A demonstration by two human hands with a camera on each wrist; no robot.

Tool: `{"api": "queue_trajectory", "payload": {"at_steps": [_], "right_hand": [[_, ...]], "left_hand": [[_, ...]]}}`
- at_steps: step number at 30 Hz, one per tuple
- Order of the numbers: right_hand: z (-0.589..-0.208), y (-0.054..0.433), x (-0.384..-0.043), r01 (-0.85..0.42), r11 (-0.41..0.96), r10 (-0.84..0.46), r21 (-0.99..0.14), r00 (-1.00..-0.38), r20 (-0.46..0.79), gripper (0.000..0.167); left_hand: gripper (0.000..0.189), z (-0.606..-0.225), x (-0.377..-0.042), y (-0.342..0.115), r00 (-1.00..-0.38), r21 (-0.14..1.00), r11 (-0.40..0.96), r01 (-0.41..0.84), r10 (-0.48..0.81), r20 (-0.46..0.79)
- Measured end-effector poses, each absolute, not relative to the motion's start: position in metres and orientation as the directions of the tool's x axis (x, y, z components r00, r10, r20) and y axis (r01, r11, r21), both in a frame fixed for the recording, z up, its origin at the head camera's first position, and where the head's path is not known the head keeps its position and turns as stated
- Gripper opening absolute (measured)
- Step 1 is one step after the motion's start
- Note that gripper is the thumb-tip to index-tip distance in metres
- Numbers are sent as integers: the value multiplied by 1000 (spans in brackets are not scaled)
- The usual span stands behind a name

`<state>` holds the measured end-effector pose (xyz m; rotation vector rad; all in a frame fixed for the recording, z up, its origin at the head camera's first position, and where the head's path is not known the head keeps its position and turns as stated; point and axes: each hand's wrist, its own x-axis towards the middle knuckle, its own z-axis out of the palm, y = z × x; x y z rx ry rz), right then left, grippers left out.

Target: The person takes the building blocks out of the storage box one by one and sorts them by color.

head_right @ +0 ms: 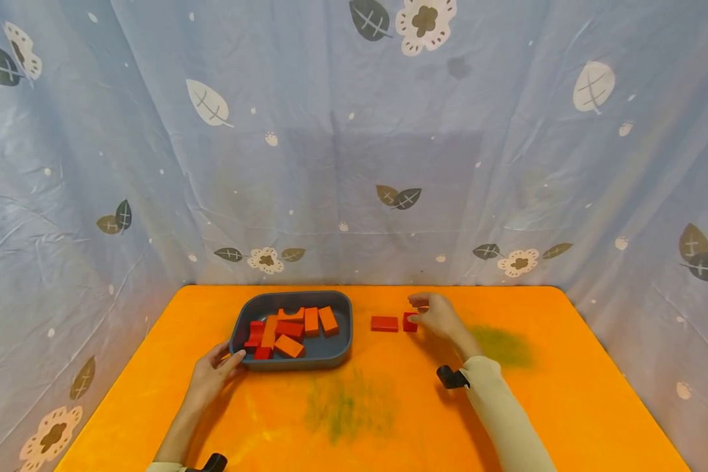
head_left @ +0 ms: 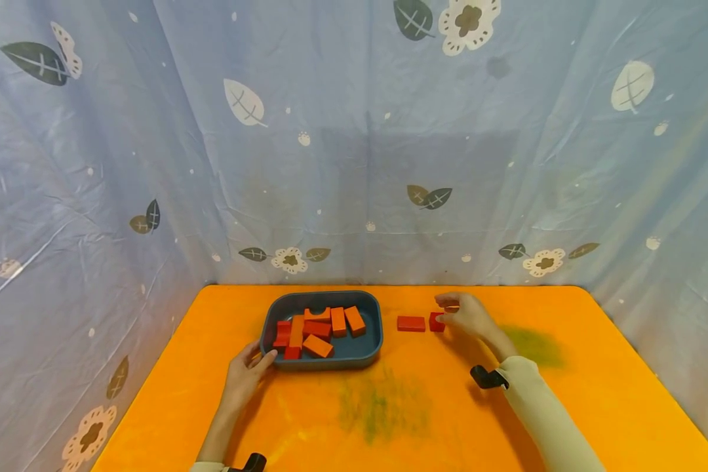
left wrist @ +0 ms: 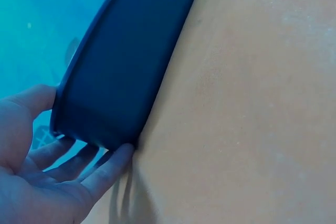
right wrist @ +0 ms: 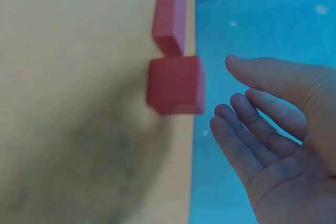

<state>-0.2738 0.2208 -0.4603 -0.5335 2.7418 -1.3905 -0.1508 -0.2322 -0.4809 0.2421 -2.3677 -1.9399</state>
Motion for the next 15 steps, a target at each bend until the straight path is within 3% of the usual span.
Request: {"api": "queue_trajectory", "payload": {"at_steps": [15], "right_hand": [[-423, 168, -265, -427, 622, -423, -656, -889, 177, 36]], "left_hand": [[61, -480, -150, -233, -985, 982, 167, -85, -165, -57]]}}
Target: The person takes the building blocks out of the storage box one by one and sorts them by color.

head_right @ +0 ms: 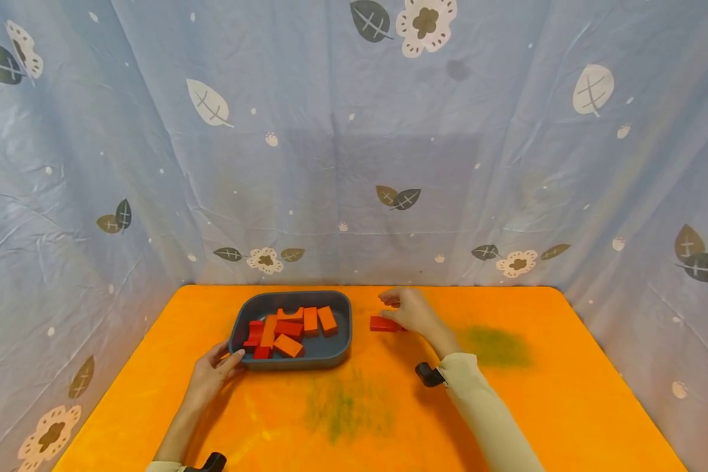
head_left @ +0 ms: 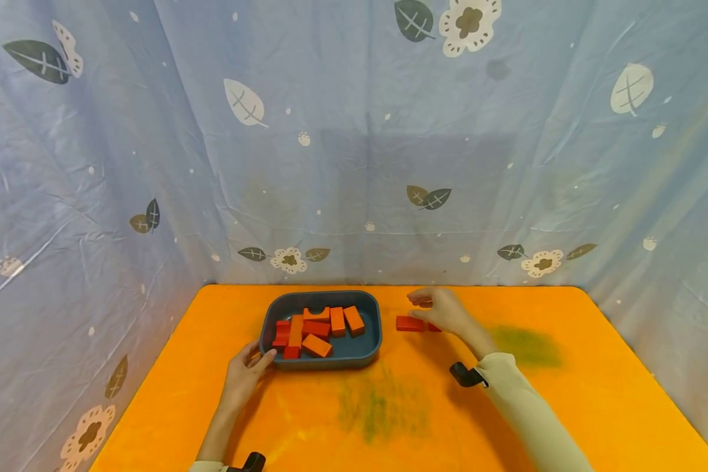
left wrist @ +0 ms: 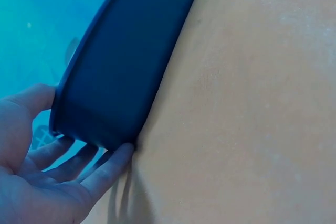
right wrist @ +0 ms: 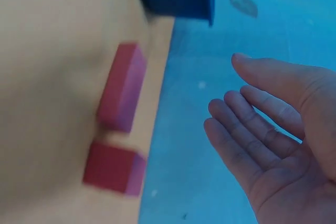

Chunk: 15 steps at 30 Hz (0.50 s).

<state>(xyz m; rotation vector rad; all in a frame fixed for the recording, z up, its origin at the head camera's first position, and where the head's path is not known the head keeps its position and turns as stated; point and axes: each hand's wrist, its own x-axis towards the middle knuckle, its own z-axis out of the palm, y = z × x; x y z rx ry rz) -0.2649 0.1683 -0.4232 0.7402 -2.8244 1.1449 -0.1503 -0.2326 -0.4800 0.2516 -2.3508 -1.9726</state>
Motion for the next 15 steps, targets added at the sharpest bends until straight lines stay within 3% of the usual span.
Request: {"api": "queue_trajectory", "payload": {"at_steps": [5, 15], "right_hand": [[-417, 131, -268, -490, 556, -492, -671, -845, 210, 33], [-421, 50, -259, -513, 531, -595, -674, -793, 134, 32]], "left_hand": [[61, -481, -150, -235, -984, 983, 165, -81, -172, -52], [59, -483, -151, -231, -983, 984, 162, -70, -182, -39]]}}
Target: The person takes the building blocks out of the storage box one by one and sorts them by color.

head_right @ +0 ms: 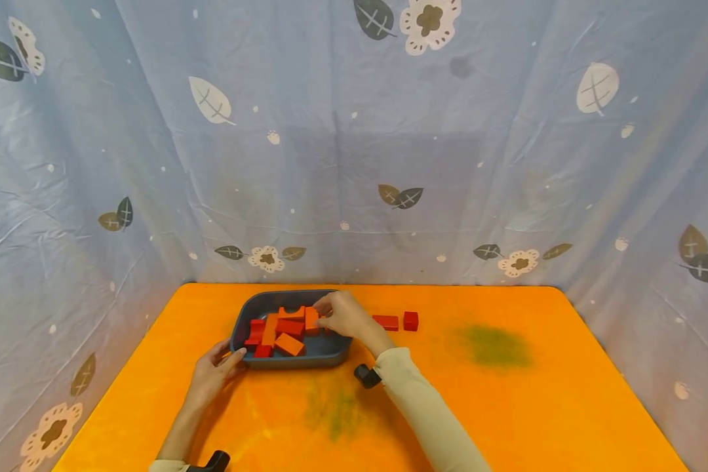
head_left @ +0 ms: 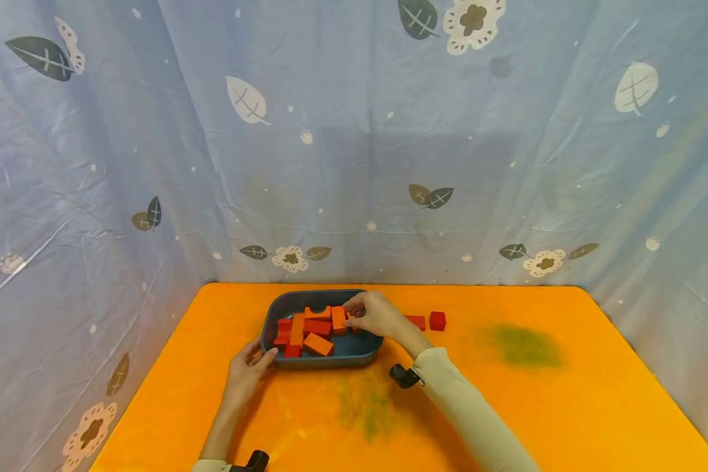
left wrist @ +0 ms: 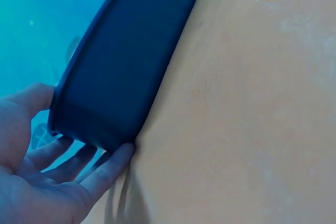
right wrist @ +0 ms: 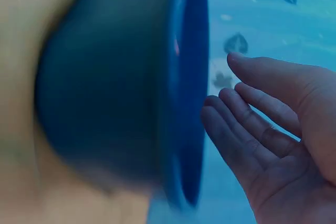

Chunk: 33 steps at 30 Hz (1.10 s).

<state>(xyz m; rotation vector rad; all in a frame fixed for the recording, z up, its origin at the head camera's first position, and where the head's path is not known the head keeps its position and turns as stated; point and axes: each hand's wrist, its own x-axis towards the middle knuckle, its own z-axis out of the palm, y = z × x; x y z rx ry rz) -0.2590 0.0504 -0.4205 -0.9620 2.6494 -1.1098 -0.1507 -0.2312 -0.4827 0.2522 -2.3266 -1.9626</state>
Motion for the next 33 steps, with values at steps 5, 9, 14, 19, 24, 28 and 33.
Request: {"api": "queue_trajectory", "payload": {"at_steps": [5, 9, 14, 19, 24, 28, 33], "right_hand": [[-432, 20, -253, -548, 561, -608, -620, -781, 140, 24], [-437, -1, -251, -546, 646, -589, -533, -801, 106, 20], [-438, -23, -250, -568, 741, -581, -359, -810, 83, 14], [-442, -36, -247, -544, 824, -545, -158, -837, 40, 13], [-445, -39, -246, -513, 857, -512, -54, -859, 25, 13], [-446, -39, -247, -497, 864, -496, -76, -868, 32, 11], [-447, -37, -248, -509, 850, -507, -140, -861, 48, 8]], "left_hand": [[60, -483, -151, -230, -981, 984, 162, -76, -186, -45], [59, -483, -152, -229, -981, 983, 168, -80, -186, -48], [56, -482, -154, -232, -980, 981, 175, -85, -191, -51], [55, -483, -154, -232, -982, 986, 144, -86, -182, -59], [58, -484, -153, -232, -982, 985, 153, -81, -181, -53], [58, -484, -154, -231, -982, 985, 150, -81, -183, -53], [56, -486, -154, -231, -981, 986, 146, -76, -191, -47]]}}
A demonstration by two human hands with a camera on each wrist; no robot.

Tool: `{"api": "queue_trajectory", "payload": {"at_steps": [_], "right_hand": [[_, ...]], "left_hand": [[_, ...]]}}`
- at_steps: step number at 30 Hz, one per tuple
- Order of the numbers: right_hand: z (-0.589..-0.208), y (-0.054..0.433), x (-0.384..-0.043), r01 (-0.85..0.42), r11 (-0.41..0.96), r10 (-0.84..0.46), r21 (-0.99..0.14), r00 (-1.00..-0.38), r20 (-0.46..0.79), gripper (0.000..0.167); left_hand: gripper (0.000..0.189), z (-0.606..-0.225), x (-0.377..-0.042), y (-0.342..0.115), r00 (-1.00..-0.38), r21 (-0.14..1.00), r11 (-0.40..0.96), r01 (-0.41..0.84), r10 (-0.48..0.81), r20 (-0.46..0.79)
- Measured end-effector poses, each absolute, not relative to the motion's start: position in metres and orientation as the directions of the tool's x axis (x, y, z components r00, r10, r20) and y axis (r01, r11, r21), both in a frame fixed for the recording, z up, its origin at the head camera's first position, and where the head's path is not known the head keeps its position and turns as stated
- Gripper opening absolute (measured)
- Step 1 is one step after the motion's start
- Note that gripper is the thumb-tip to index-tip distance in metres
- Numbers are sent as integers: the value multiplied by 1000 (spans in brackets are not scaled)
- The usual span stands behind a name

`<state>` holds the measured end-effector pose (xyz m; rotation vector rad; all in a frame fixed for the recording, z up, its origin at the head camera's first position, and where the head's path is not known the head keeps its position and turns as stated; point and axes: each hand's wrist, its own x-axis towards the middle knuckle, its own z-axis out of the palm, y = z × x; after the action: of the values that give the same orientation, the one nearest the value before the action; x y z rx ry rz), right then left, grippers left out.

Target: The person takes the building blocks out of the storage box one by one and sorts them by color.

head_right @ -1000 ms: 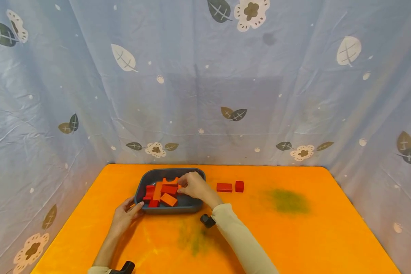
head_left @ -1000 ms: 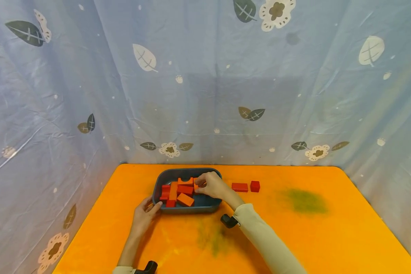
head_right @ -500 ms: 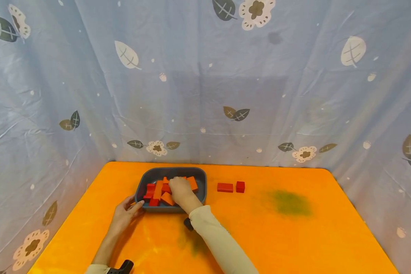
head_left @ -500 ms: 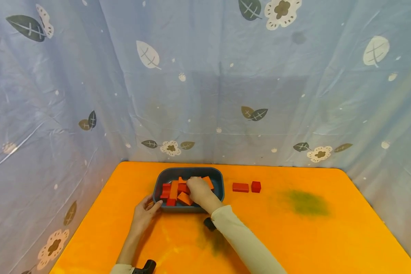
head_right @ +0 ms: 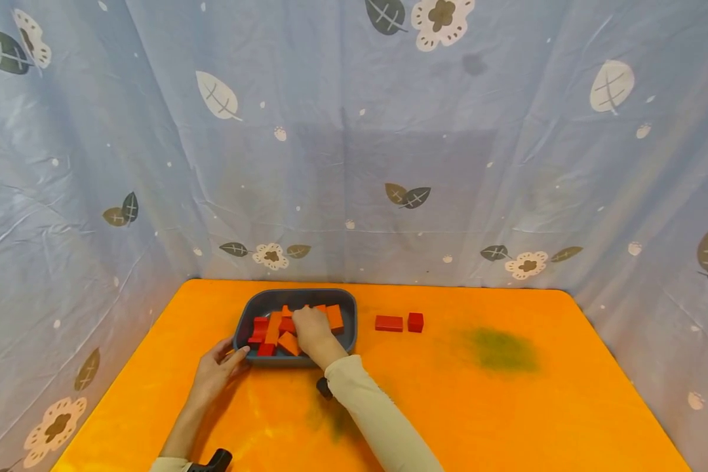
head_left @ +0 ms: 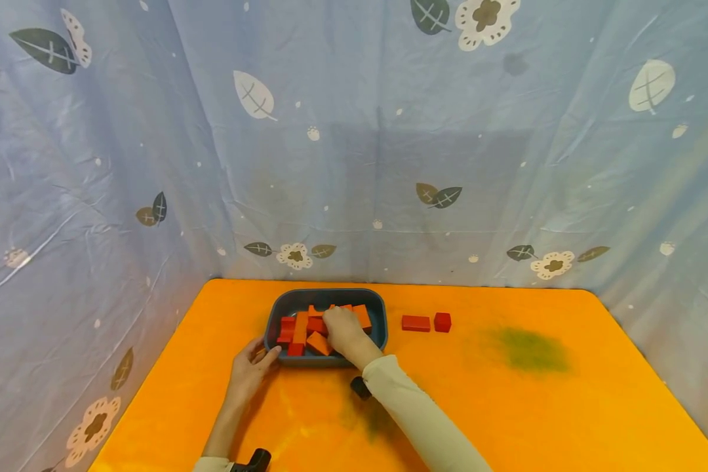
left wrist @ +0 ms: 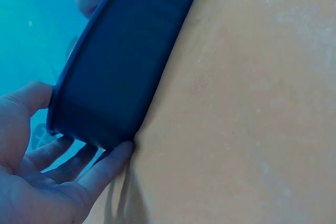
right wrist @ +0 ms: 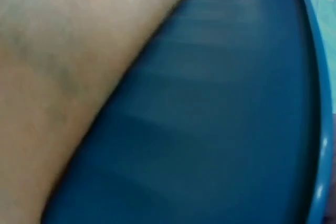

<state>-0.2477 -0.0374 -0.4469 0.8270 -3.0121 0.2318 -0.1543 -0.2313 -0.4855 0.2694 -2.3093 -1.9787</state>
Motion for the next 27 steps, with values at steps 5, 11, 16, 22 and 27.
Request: {"api": "queue_trajectory", "payload": {"at_steps": [5, 11, 16, 22, 27], "right_hand": [[-448, -32, -250, -511, 826, -512, -238, -857, 66, 9], [-440, -26, -253, -556, 772, -534, -306, -830, 162, 6], [-435, -24, -252, -563, 766, -531, -312, -826, 188, 9], [-431, -17, -249, -570, 759, -530, -314, -822, 211, 17], [-431, -3, -251, -590, 709, -531, -386, -807, 258, 25]], "left_hand": [[58, -487, -154, -231, -983, 986, 156, -66, -180, -38], [60, -486, -153, -233, -982, 984, 156, -81, -180, -52], [60, -486, -154, -233, -982, 984, 159, -84, -179, -55], [61, -486, -153, -233, -982, 984, 152, -90, -177, -63], [62, -485, -153, -234, -982, 983, 157, -93, -180, -64]]}}
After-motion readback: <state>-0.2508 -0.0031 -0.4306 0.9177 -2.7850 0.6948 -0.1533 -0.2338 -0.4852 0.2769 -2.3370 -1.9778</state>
